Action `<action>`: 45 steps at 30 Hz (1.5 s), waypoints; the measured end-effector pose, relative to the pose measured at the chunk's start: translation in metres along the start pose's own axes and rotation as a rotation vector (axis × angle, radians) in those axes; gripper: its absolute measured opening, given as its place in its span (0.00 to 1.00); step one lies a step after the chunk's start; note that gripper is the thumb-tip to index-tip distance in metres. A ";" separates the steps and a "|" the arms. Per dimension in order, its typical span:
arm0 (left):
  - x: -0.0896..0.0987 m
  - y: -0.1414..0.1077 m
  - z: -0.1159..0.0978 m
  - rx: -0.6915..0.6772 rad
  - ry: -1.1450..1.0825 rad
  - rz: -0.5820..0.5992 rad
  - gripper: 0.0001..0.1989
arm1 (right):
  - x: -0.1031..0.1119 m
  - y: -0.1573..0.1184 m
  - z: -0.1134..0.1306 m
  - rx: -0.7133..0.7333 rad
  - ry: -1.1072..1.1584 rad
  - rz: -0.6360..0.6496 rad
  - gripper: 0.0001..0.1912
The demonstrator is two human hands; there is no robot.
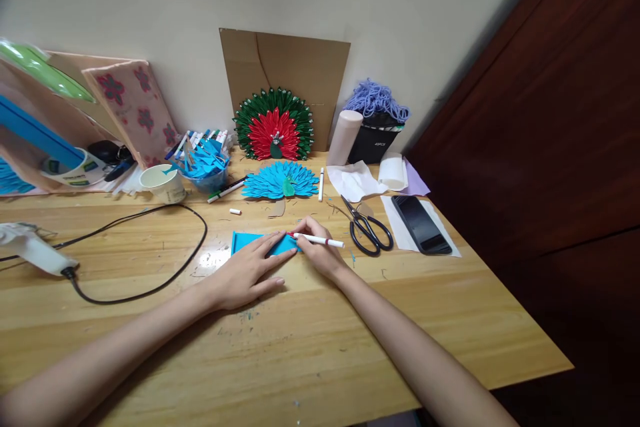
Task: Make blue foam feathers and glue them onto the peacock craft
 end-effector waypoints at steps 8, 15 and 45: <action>-0.001 -0.002 0.000 0.096 0.029 -0.048 0.23 | 0.001 -0.003 0.000 -0.069 -0.211 0.010 0.03; 0.000 0.000 -0.001 0.114 0.086 -0.071 0.21 | 0.000 -0.002 0.002 -0.085 -0.237 0.014 0.04; -0.003 0.004 0.003 0.149 0.120 -0.184 0.19 | -0.001 -0.004 -0.004 -0.130 0.016 0.130 0.02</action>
Point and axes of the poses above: each hand's wrist, its own y-axis towards the middle knuckle, its own x-axis out of the back of the hand, z = x × y, the point moved 4 cm from there along y, towards the middle knuckle, and after that the axes turned 5 degrees about z, right-handed, at the moved point
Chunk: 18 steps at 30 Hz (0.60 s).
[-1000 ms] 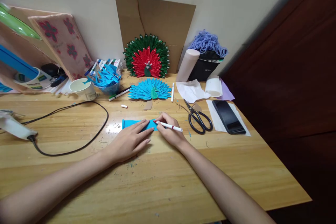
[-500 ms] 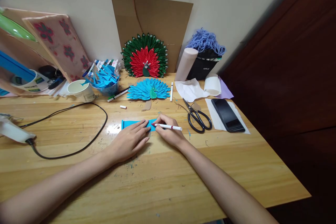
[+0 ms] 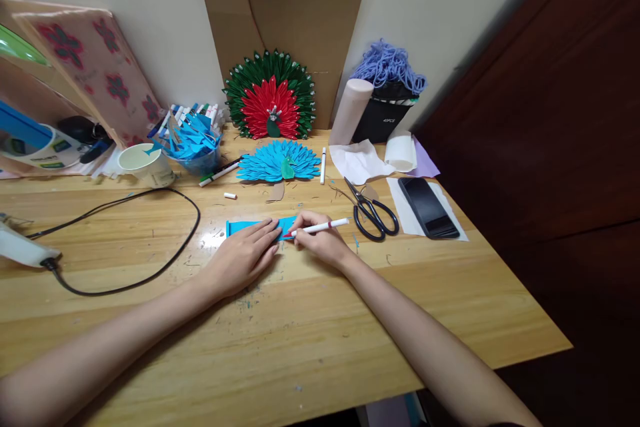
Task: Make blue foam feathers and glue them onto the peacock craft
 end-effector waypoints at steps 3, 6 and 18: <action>0.000 0.001 0.000 -0.002 0.008 0.009 0.19 | 0.006 0.001 0.000 0.006 -0.018 -0.140 0.03; 0.001 0.002 -0.001 -0.002 0.022 0.019 0.20 | 0.006 0.002 0.001 0.012 -0.161 -0.194 0.03; 0.001 0.000 -0.001 -0.004 0.011 -0.010 0.18 | 0.003 0.001 0.009 0.002 -0.301 -0.182 0.03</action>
Point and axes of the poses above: each hand's wrist, its own y-axis towards the middle knuckle, its own x-axis out of the back of the hand, z = x × y, the point moved 4 cm from there along y, towards the middle knuckle, and after that the axes turned 5 degrees about z, right-handed, at the moved point
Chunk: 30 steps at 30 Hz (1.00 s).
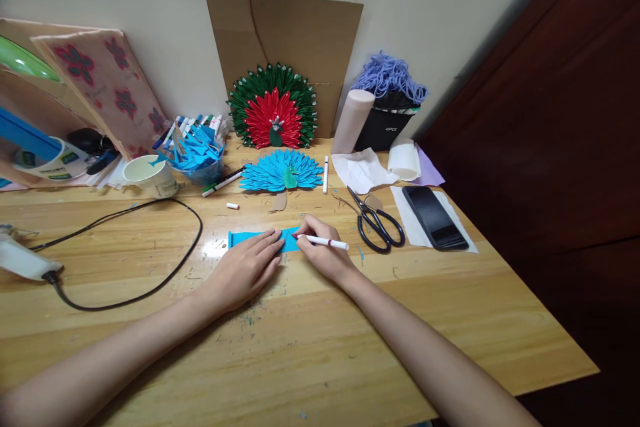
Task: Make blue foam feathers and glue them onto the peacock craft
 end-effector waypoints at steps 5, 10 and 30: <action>0.002 0.001 -0.001 0.005 -0.020 -0.007 0.18 | 0.001 0.000 -0.003 0.000 0.087 0.003 0.06; 0.001 0.001 -0.001 0.012 -0.011 0.010 0.18 | 0.001 0.000 -0.008 0.000 0.163 0.018 0.08; 0.010 0.001 -0.002 -0.019 -0.087 -0.031 0.20 | 0.006 -0.007 0.004 0.077 0.210 -0.103 0.12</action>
Point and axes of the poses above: each hand's wrist, its own y-axis towards the middle knuckle, its own x-axis out of the back of the hand, z = x × y, the point moved 4 cm from there along y, towards the middle knuckle, and after that the axes turned 5 degrees about z, right-handed, at the moved point
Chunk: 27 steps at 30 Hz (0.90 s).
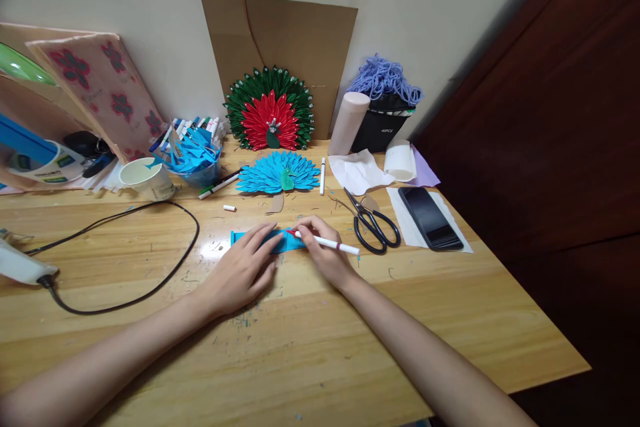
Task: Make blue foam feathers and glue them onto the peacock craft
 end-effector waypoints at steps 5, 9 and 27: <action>0.001 0.000 -0.003 0.024 0.038 0.066 0.14 | 0.001 0.004 -0.003 -0.023 -0.050 0.009 0.13; -0.003 -0.003 -0.003 -0.003 0.054 0.100 0.16 | 0.010 -0.001 -0.001 0.040 -0.035 -0.137 0.16; -0.003 -0.001 -0.003 -0.033 -0.015 0.098 0.22 | -0.001 0.004 -0.006 -0.053 0.229 -0.127 0.10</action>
Point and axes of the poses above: each hand's wrist, its own y-axis towards the middle knuckle, its own x-axis out of the back of the hand, z = x × y, the point moved 4 cm from there along y, towards the middle knuckle, and after that the axes turned 5 degrees about z, right-handed, at the moved point
